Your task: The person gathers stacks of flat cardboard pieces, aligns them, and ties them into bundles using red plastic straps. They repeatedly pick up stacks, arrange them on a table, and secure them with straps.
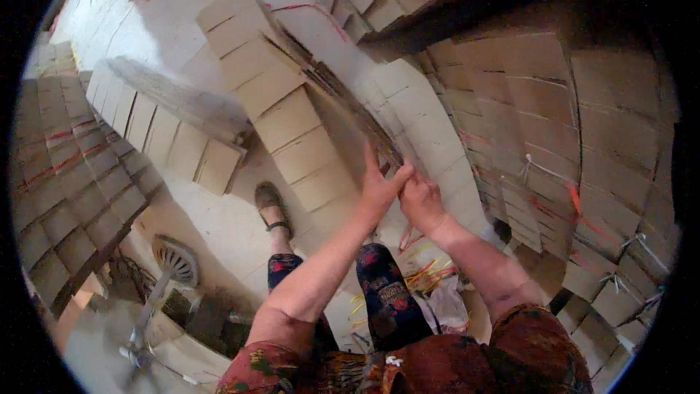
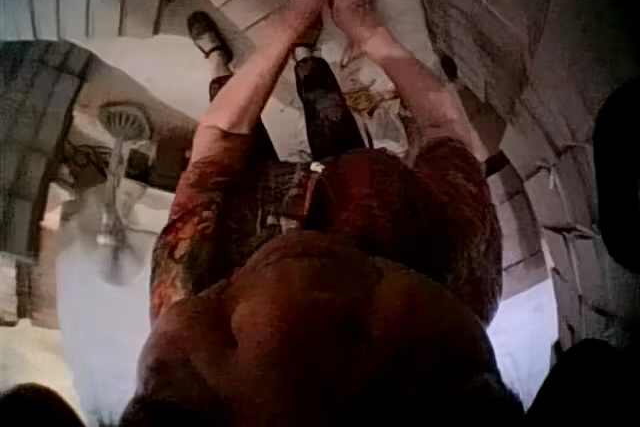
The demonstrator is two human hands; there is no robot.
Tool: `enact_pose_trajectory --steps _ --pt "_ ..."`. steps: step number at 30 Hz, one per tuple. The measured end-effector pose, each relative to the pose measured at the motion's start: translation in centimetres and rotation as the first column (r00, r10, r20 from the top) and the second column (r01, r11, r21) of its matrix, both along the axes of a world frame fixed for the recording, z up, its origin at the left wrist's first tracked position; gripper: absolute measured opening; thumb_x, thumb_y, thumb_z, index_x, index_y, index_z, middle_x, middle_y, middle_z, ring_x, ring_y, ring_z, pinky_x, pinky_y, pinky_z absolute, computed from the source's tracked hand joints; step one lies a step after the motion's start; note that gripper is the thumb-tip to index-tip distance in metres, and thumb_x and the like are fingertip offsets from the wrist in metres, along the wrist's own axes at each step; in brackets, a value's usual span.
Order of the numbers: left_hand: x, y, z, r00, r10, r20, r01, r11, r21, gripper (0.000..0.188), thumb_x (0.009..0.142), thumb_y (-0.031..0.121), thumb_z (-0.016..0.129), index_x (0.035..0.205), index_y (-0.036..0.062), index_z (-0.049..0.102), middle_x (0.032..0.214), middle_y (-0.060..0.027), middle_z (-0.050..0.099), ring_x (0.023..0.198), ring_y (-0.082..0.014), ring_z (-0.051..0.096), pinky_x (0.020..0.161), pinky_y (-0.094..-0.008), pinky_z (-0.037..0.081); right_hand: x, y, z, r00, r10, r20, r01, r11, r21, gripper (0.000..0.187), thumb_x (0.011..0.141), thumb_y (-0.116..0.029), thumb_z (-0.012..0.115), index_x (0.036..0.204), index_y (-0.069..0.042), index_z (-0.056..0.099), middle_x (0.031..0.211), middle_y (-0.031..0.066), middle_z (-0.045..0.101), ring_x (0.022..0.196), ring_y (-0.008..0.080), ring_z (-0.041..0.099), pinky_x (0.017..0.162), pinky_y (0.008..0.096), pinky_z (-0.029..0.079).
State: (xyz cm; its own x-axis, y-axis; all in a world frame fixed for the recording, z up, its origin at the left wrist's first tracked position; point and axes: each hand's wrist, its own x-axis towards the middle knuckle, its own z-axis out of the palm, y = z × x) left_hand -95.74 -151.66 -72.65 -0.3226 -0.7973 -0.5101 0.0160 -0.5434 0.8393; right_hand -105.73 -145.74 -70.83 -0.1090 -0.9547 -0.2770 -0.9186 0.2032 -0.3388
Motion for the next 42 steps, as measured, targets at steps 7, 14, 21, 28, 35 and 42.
enact_pose_trajectory --steps 7,14,21,28,35,42 --pt "7.3 -2.1 -3.0 0.965 0.115 0.237 -0.16 0.97 0.184 0.031 0.084 0.022 0.056 0.102 -0.0017 0.049 0.082 -0.0088 0.055 0.076 -0.0173 0.052 0.066 -0.0323 0.043 7.6 -3.6 1.0 0.976 0.208 0.063 -0.201 0.975 -0.097 0.055 0.074 -0.013 0.061 0.12 0.008 0.041 0.11 0.0269 0.052 0.089 0.0378 0.056 0.073 0.0403 0.048" --pt "15.9 -13.7 -5.3 0.975 0.203 0.091 -0.204 0.979 0.007 0.025 0.08 0.017 0.057 0.098 0.0005 0.051 0.085 -0.0048 0.055 0.072 -0.0157 0.051 0.063 -0.0302 0.044 7.6 -7.9 -1.8 0.995 0.0 0.101 0.016 0.988 -0.154 0.069 0.074 -0.027 0.065 0.127 0.005 0.035 0.125 0.0264 0.042 0.115 0.0369 0.042 0.095 0.0412 0.035" --pt "19.5 -20.8 -12.9 0.92 0.25 0.302 -0.272 0.962 0.03 0.049 0.081 0.023 0.06 0.119 -0.0032 0.043 0.104 -0.0116 0.053 0.091 -0.019 0.051 0.076 -0.0336 0.043 6.7 -8.1 -14.7 0.899 -0.268 0.346 0.191 0.951 0.242 0.078 0.074 -0.031 0.065 0.133 0.002 0.027 0.133 0.0223 0.036 0.122 0.0352 0.036 0.1 0.038 0.031" --pt "25.0 -12.3 -13.7 0.845 0.185 0.501 -0.115 0.979 -0.167 0.05 0.083 0.024 0.058 0.12 -0.0041 0.042 0.111 -0.0151 0.052 0.101 -0.0225 0.049 0.086 -0.0327 0.039 5.8 -5.4 -9.4 0.791 -0.541 0.286 0.398 0.81 0.431 0.079 0.074 -0.036 0.065 0.133 0.002 0.028 0.117 0.0229 0.052 0.109 0.0343 0.05 0.091 0.0396 0.039" --pt "31.2 12.5 -7.5 0.703 -0.257 0.663 0.106 0.96 0.259 0.048 0.083 0.026 0.058 0.116 -0.0071 0.049 0.105 -0.0211 0.058 0.093 -0.0254 0.058 0.082 -0.0338 0.045 -5.0 9.3 -12.2 0.911 -0.385 -0.145 0.405 0.779 0.478 0.068 0.074 -0.022 0.062 0.131 -0.002 0.031 0.102 0.0239 0.057 0.094 0.0299 0.057 0.081 0.0392 0.043" --pt "27.3 24.1 1.4 0.885 -0.274 0.375 0.051 0.859 0.509 0.071 0.077 0.043 0.059 0.128 -0.0002 0.038 0.127 -0.0202 0.045 0.118 -0.0303 0.043 0.097 -0.0361 0.036 -13.0 10.2 -12.2 0.948 -0.19 0.255 0.012 0.824 0.567 0.033 0.083 -0.028 0.051 0.109 -0.008 0.048 0.094 0.0158 0.056 0.081 0.0258 0.053 0.071 0.0456 0.043"
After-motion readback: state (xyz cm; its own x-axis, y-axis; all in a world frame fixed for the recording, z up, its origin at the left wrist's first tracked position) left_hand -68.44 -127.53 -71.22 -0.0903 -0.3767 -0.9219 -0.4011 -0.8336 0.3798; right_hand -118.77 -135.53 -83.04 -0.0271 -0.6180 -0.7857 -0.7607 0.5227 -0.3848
